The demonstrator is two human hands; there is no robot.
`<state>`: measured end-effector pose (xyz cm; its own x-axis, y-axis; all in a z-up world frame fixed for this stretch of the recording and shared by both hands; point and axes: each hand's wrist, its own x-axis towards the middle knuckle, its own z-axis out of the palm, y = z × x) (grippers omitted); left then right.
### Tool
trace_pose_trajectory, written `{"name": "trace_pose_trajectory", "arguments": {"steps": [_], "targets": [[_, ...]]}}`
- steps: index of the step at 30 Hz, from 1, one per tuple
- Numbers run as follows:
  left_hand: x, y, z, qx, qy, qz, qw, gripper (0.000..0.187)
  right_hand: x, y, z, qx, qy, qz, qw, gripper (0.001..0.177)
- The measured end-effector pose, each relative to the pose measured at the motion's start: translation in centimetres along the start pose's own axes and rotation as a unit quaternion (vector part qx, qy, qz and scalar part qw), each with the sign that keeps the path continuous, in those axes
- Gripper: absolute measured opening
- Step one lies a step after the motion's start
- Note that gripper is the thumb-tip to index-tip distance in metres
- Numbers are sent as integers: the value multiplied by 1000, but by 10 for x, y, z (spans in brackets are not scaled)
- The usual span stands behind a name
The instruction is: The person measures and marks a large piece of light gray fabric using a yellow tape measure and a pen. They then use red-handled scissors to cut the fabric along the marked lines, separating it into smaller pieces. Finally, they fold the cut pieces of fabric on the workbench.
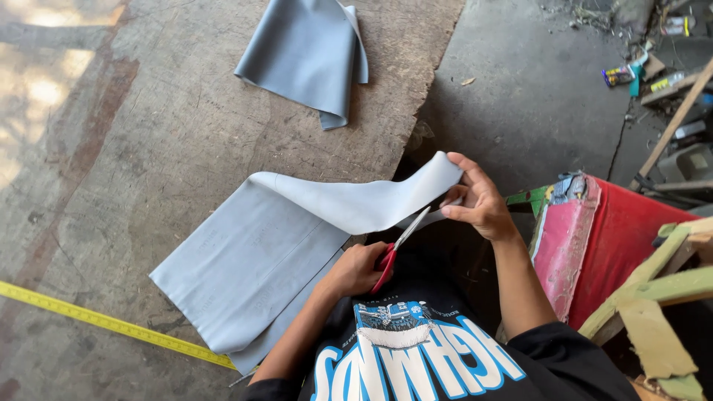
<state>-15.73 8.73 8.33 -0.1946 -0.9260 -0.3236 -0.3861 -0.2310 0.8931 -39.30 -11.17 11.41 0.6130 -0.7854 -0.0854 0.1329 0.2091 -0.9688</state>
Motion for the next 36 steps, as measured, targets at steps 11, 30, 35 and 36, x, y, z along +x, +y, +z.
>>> {"name": "trace_pose_trajectory", "arguments": {"steps": [11,30,35,36], "targets": [[-68,-53,27,-143,235,-216,937,45,96,30,-39,-96,227,-15,969,47],[-13,-43,89,-473,664,-379,438,47,422,-93,-5,37,163,-190,967,29],[33,-39,91,-480,684,-399,377,59,431,31,-125,-254,186,-137,939,35],[39,-38,95,-467,687,-421,365,59,430,65,-165,-394,181,-117,893,47]]}}
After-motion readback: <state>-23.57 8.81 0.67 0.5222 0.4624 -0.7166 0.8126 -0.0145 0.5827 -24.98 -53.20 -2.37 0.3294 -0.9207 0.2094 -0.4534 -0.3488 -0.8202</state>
